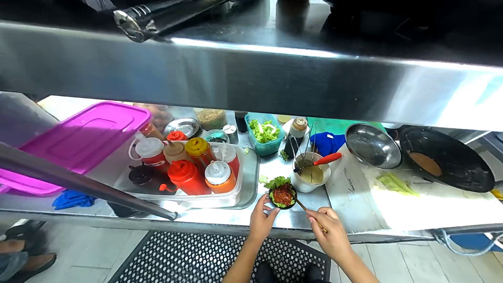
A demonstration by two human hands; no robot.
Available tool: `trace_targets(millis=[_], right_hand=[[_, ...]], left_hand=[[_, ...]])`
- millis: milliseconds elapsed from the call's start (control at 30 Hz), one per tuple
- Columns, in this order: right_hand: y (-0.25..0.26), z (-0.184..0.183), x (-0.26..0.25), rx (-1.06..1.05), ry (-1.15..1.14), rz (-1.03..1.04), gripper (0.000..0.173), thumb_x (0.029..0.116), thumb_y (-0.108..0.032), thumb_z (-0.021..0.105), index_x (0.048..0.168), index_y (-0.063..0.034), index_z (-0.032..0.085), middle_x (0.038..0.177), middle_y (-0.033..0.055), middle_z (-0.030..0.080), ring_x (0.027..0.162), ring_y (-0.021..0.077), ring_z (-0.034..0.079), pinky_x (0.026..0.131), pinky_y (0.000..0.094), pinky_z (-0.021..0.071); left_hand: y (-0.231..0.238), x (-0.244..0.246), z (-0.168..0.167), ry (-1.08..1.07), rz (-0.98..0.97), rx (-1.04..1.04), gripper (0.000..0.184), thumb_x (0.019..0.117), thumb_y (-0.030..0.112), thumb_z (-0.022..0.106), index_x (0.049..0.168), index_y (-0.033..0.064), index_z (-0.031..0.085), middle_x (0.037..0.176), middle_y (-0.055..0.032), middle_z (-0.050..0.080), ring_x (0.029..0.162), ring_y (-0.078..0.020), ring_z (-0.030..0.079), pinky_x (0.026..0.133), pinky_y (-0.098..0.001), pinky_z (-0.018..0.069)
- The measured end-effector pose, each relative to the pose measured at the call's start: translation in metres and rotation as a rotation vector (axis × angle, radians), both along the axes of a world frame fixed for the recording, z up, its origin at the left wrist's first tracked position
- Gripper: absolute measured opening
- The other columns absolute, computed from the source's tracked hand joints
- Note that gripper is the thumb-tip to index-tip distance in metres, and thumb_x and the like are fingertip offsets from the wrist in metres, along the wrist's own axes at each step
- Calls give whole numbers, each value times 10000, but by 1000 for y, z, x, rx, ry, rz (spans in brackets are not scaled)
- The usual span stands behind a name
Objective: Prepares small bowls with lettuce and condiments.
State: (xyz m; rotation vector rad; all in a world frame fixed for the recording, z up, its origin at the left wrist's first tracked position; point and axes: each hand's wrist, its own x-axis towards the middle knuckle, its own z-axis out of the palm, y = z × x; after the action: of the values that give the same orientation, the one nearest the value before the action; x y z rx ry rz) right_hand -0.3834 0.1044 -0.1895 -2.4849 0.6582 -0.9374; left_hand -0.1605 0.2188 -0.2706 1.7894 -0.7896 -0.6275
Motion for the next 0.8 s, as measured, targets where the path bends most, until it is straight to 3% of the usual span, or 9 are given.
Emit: trace_targets(millis=[233,333,433,533,600,667,733,800], right_hand=[[8,-4,-14,107,-27,-9,266,1030,-254,545,1155,-180,767,969,-82,750,963,50,649,900,257,534],[7,26,-17,128,-127,-20,277,1037,-252,532,1182,-163,750,990,-71,750,974,71,657,909,294,543],[-4,64,-12,106,-209,-151,269,1023,-274,535,1096,-115,740,914,-30,709,884,92,658,798,295,572],[-33,72,8,107,-117,-374,268,977,-292,555,997,-87,727,839,17,676,764,117,639,684,319,557],[-57,71,26,321,41,-441,277,981,-299,600,1105,-77,710,903,68,705,801,198,678,730,450,574],[-74,66,38,536,72,-457,376,983,-302,681,1298,-102,635,965,74,738,832,206,713,788,476,599],[-77,63,41,552,19,-453,405,984,-276,679,1347,-110,615,987,79,745,850,203,720,810,468,603],[-71,59,45,432,18,-426,339,1015,-255,617,1300,-75,651,996,99,738,858,214,711,812,475,594]], left_hand=[[1,1,1,-1,-16,12,728,903,353,765,1513,86,470,1284,-73,668,913,-128,703,734,-305,611],[0,1,5,6,-24,24,721,909,340,767,1513,82,470,1292,-80,662,908,-133,702,731,-313,612],[1,2,2,-3,-23,19,722,905,345,771,1513,93,473,1283,-73,661,901,-126,702,722,-303,613],[0,1,2,-15,-25,43,723,901,343,770,1516,105,474,1283,-64,660,898,-121,698,730,-300,608],[-1,2,2,1,-28,41,730,891,320,777,1520,109,470,1285,-63,660,904,-120,700,731,-299,611],[0,0,2,51,-42,12,728,895,271,774,1525,94,454,1305,-78,649,914,-133,707,728,-306,618],[4,-2,8,108,-50,-43,695,920,212,747,1525,62,438,1334,-107,638,939,-159,713,752,-331,627],[19,-4,15,153,-4,-121,603,952,166,693,1495,36,466,1317,-120,652,943,-170,714,775,-342,623]])
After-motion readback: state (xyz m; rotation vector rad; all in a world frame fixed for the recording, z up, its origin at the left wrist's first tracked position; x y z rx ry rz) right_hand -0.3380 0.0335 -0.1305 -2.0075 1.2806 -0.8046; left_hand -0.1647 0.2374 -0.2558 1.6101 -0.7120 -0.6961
